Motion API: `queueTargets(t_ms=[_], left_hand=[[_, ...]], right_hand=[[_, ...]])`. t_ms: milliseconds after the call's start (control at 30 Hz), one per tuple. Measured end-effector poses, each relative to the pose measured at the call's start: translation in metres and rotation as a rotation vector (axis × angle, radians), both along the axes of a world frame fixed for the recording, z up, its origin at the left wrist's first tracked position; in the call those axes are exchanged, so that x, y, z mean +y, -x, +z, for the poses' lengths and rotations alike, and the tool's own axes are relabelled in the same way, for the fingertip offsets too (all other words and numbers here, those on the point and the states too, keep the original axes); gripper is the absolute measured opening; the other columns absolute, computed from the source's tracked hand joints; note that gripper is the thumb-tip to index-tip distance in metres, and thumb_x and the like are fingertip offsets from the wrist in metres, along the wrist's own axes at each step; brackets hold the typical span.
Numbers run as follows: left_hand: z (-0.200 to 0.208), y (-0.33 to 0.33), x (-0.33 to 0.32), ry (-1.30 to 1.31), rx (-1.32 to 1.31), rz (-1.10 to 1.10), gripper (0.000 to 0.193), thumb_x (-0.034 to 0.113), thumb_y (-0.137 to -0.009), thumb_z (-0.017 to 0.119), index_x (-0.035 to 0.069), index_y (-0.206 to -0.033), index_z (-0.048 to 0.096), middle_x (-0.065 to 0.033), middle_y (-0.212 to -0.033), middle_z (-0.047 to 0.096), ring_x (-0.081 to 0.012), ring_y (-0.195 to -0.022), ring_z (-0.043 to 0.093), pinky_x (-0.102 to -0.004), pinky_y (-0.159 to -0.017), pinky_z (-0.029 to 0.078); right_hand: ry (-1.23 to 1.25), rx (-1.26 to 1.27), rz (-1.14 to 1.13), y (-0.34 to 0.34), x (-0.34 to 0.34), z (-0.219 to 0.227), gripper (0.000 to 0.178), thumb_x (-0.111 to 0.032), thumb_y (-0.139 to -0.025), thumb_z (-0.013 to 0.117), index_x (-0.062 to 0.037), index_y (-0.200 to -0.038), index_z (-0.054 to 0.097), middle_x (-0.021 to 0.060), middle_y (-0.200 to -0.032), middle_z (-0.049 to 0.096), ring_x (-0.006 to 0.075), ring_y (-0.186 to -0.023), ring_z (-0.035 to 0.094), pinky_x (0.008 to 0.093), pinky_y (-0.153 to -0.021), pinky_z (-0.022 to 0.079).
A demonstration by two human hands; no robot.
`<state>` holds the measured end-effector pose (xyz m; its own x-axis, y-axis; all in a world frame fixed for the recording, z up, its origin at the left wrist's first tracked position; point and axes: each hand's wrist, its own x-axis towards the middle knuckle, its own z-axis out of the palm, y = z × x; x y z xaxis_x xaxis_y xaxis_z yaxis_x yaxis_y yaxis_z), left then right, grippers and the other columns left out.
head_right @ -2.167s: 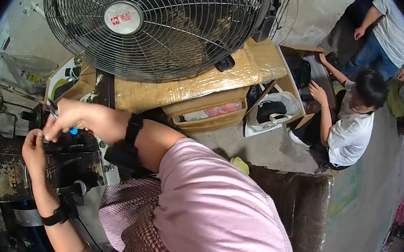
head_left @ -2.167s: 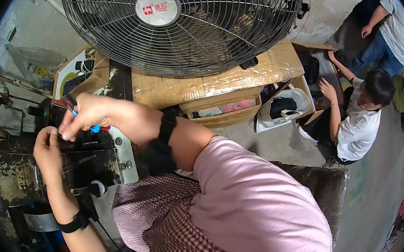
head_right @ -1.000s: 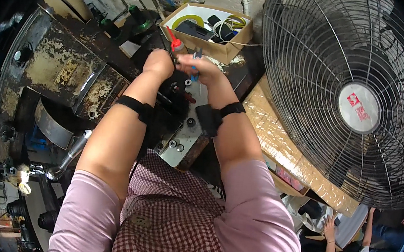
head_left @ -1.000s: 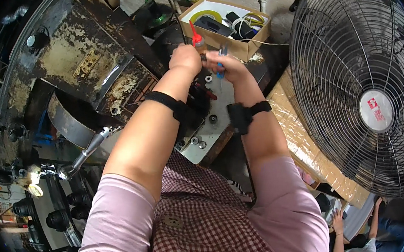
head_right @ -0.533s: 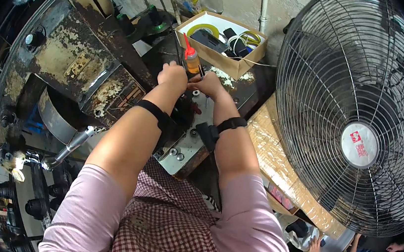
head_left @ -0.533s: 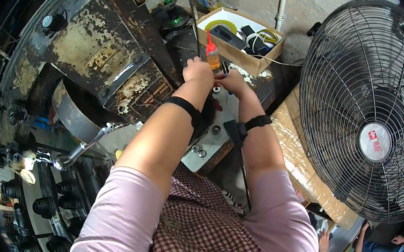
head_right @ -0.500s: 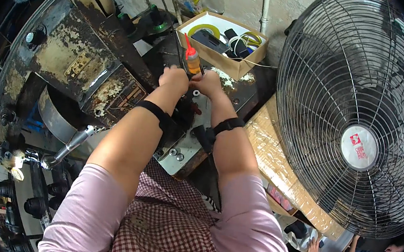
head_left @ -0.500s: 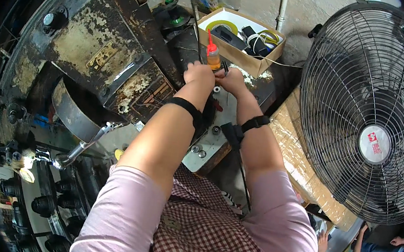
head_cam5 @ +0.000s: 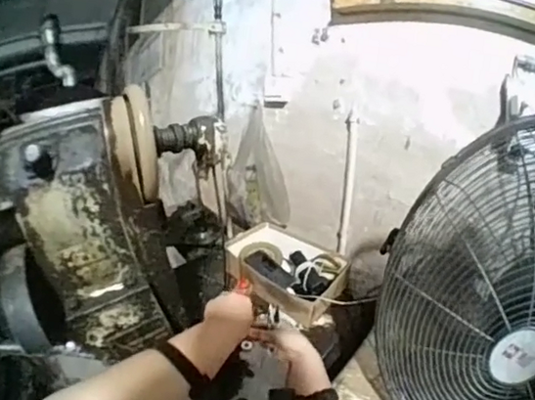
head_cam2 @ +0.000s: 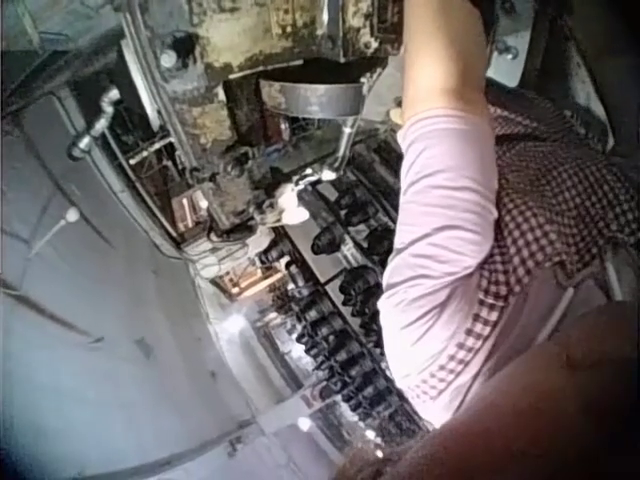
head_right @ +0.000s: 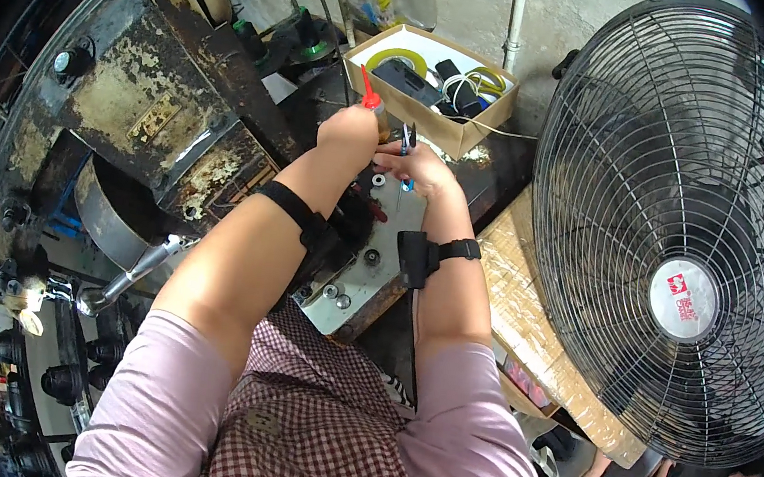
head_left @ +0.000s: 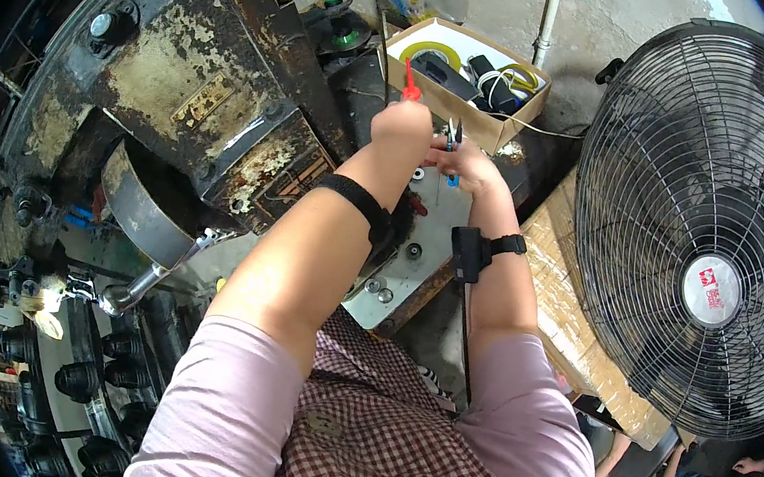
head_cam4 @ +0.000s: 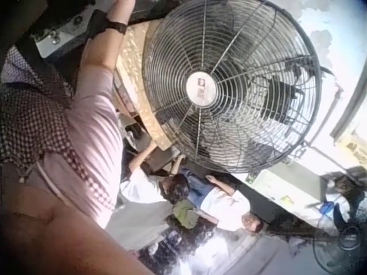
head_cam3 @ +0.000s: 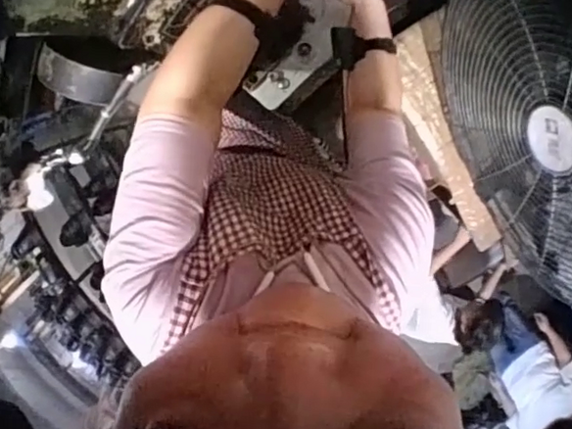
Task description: The recorder uses a specialized sewing machine to stitch leather shoe uppers and soles, including rethreading the machine components.
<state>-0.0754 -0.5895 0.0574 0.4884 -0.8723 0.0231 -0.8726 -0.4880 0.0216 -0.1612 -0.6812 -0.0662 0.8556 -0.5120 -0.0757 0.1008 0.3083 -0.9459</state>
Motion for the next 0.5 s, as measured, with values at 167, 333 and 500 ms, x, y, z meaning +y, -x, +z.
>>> queueTargets(t_ms=[167, 333, 500], left_hand=[[-0.010, -0.005, 0.004, -0.026, 0.126, 0.172, 0.023, 0.014, -0.083, 0.059, 0.007, -0.104, 0.067, -0.0102, -0.111, 0.064, -0.0257, -0.106, 0.061, -0.0366, -0.085, 0.051], [-0.020, -0.013, 0.006, -0.011, 0.036, 0.170, 0.027, 0.018, -0.084, 0.060, 0.009, -0.108, 0.066, -0.0085, -0.119, 0.058, -0.0256, -0.115, 0.054, -0.0354, -0.092, 0.047], [-0.028, -0.008, 0.007, -0.258, 0.231, 0.179, 0.038, 0.015, -0.080, 0.066, 0.005, -0.116, 0.061, -0.0106, -0.134, 0.047, -0.0302, -0.122, 0.048, -0.0377, -0.097, 0.044]], right_hand=[[-0.188, -0.131, -0.289, -0.015, 0.001, 0.006, 0.024, -0.008, -0.075, 0.076, -0.0015, -0.095, 0.067, 0.0099, -0.081, 0.068, 0.0142, -0.070, 0.064, 0.0222, -0.053, 0.044], [-0.357, -0.094, 0.014, -0.015, -0.002, -0.005, 0.021, -0.008, -0.075, 0.075, -0.0011, -0.092, 0.067, 0.0089, -0.082, 0.068, 0.0158, -0.074, 0.066, 0.0267, -0.056, 0.049], [0.159, 0.107, -0.336, -0.039, 0.011, -0.011, 0.017, -0.008, -0.078, 0.071, -0.0055, -0.095, 0.068, 0.0048, -0.082, 0.068, 0.0136, -0.072, 0.065, 0.0267, -0.056, 0.048]])
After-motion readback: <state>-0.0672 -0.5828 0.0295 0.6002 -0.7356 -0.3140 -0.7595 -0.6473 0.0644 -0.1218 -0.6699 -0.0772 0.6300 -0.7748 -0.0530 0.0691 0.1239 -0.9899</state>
